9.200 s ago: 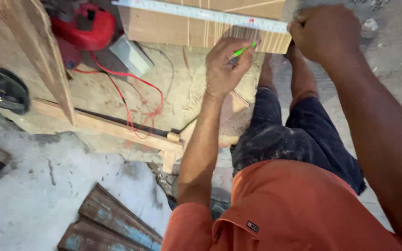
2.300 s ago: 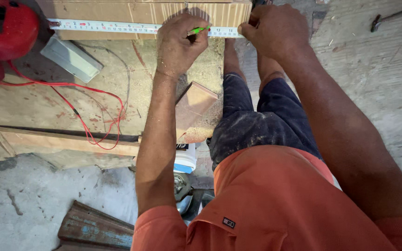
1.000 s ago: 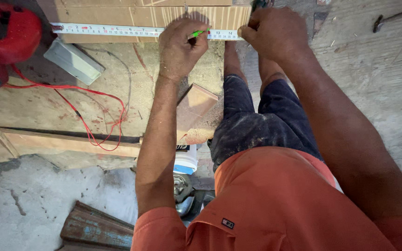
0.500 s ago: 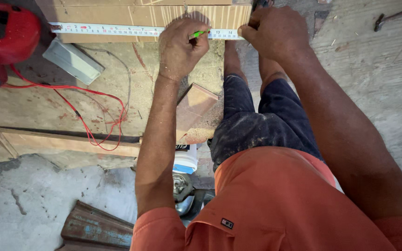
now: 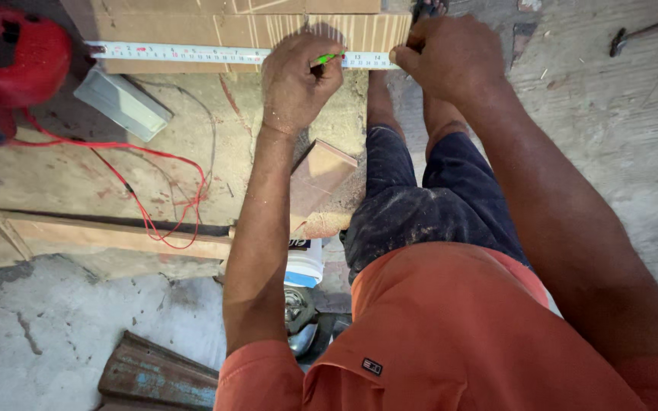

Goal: The person cuts a plywood sheet with a red circular saw on a low wooden work surface, then measures the cut board with a tape measure and marks lines with a green pencil. They reposition the board, make another saw cut, and finally move the cut pieces aside and stack a wooden tray-like panel.

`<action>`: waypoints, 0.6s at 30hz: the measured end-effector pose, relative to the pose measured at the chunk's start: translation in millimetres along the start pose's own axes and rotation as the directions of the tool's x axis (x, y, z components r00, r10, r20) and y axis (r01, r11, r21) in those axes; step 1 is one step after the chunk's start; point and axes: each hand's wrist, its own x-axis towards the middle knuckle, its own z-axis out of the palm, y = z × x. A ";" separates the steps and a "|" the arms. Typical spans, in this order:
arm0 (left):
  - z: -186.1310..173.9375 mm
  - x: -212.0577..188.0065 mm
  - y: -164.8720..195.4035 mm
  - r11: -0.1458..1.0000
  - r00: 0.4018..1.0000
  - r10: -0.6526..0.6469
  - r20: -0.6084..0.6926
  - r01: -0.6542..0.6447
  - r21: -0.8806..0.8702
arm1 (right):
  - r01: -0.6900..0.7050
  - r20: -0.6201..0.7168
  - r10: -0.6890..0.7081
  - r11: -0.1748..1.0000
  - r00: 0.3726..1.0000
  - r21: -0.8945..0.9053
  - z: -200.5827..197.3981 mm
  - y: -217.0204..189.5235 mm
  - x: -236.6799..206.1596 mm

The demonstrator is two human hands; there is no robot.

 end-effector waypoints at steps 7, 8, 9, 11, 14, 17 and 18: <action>0.3 -1.6 1.0 1.000 1.000 -0.010 0.012 0.010 0.011 | 0.020 0.003 -0.020 1.000 1.000 -0.011 3.8 2.7 -1.7; 0.4 -1.9 0.9 1.000 1.000 -0.015 0.010 0.015 0.011 | 0.016 -0.002 -0.016 1.000 1.000 -0.010 4.4 3.3 -1.7; 0.6 -2.2 0.9 1.000 1.000 -0.018 0.007 0.018 0.012 | 0.013 -0.007 -0.013 1.000 1.000 -0.009 4.7 3.8 -1.3; 1.3 -2.4 1.1 1.000 1.000 -0.031 -0.005 0.031 -0.005 | 0.011 -0.001 -0.011 1.000 1.000 0.008 4.8 4.7 -0.9; 2.3 -2.3 1.9 0.999 0.999 -0.028 -0.021 0.028 -0.017 | 0.032 -0.006 -0.032 0.999 0.999 -0.002 5.0 5.5 -0.8; 2.2 -1.2 2.9 1.000 1.000 0.008 -0.017 -0.007 0.026 | 0.035 -0.021 -0.035 0.999 0.999 -0.012 5.8 5.8 -1.2; 2.0 -0.9 3.4 1.000 1.000 -0.001 -0.020 0.002 0.022 | 0.033 -0.027 -0.033 0.999 0.999 -0.010 6.3 5.7 -1.0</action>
